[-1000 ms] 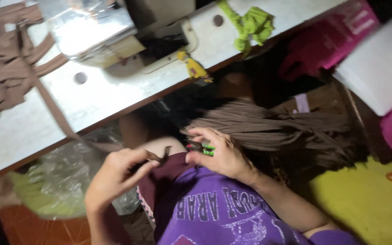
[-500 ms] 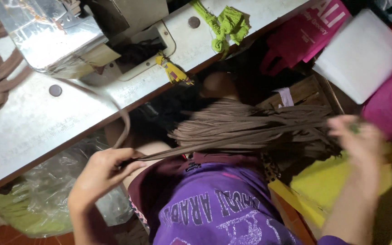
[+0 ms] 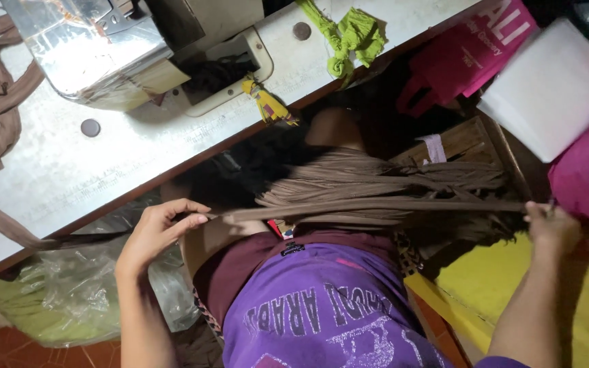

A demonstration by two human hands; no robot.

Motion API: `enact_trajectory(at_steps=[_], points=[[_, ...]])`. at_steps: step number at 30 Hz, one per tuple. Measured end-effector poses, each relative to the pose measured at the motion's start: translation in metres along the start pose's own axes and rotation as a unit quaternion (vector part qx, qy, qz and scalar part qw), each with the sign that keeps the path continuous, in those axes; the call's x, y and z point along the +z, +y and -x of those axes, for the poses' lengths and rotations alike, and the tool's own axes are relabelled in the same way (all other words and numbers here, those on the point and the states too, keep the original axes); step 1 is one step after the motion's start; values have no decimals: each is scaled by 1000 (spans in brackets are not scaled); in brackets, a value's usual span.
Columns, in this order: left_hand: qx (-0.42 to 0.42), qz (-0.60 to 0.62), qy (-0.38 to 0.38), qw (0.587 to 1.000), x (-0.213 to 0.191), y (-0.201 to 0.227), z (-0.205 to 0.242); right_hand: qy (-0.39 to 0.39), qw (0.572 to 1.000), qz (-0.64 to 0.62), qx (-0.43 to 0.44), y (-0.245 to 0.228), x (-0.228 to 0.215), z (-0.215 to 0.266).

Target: Gathering and tying long strips of fabric into organized bundles at a sewing workstation.

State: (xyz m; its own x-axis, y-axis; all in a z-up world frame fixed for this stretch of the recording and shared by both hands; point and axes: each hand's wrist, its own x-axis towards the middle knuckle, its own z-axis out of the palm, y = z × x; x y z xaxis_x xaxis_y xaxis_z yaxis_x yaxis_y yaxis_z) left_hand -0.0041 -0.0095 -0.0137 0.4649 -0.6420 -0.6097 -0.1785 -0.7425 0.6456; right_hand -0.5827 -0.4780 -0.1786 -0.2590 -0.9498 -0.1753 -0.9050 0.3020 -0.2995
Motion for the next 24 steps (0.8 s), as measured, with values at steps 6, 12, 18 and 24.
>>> enact_trajectory(at_steps=[6, 12, 18, 24], points=[[137, -1, 43, 990, 9, 7, 7, 120, 967, 157, -159, -14, 14, 28], [170, 21, 78, 982, 16, 32, 22, -138, 957, 52, -249, -213, -23, 211], [203, 4, 109, 973, 23, 43, 37, -190, 707, -115, -671, -284, -19, 359], [257, -11, 115, 960, 25, 57, 46, -193, 669, -59, -715, -306, -5, 397]])
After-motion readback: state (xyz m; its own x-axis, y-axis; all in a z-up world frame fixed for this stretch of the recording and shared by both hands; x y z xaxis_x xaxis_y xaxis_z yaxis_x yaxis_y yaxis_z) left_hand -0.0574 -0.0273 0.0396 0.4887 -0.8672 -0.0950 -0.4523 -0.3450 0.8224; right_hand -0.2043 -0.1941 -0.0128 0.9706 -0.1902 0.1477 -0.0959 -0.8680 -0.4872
